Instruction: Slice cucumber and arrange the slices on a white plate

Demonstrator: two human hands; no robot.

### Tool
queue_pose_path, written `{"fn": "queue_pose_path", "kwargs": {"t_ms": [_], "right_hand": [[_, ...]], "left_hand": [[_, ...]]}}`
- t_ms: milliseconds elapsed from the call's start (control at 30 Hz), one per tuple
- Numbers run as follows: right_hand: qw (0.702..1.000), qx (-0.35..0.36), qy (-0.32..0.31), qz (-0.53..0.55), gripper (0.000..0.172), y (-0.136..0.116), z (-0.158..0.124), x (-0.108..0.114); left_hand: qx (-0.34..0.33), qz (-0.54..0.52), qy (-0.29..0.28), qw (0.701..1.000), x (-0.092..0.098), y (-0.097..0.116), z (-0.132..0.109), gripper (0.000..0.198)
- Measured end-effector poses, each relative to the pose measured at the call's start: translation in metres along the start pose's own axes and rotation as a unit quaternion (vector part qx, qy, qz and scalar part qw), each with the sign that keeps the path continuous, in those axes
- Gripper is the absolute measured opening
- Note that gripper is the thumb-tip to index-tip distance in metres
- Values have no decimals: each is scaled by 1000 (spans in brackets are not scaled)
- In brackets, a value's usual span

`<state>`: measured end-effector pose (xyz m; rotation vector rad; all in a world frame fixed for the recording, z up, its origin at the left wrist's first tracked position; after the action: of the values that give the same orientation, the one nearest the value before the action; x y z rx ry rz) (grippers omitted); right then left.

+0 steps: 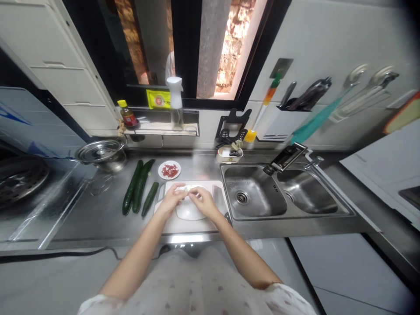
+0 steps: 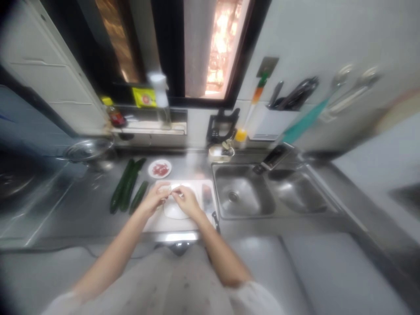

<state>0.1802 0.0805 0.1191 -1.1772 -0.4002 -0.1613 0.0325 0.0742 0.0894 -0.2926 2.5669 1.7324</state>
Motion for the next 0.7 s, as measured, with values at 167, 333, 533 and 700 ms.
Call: {"fn": "queue_pose_path", "kwargs": {"t_ms": [167,333,533,700], "right_hand": [[1000,-8,3,14,17,0,2,2],[998,-34,6,45,16,5,4,1],[995,-70,11,66,14,12,7,0],[988,-110,11,106,14,17,8,-2]], "left_hand": [[-73,31,-1,997,-2,15,-6,54],[-171,66,-2,983,-5,30,-12,46],[-249,164,24,954,-8,36,-15,36],[-290,240,47,925,-9,38,-20,32]]}}
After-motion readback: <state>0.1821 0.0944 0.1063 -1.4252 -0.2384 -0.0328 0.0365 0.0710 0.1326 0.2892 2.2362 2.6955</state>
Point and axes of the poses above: each hand's wrist, its own z-axis towards the middle knuckle, its own x-axis out of the back of the hand, y = z × x, the point moved 6 cm from there along z, towards the middle knuckle, and after that the axes turned 6 degrees about y, right-handed, at the moved point
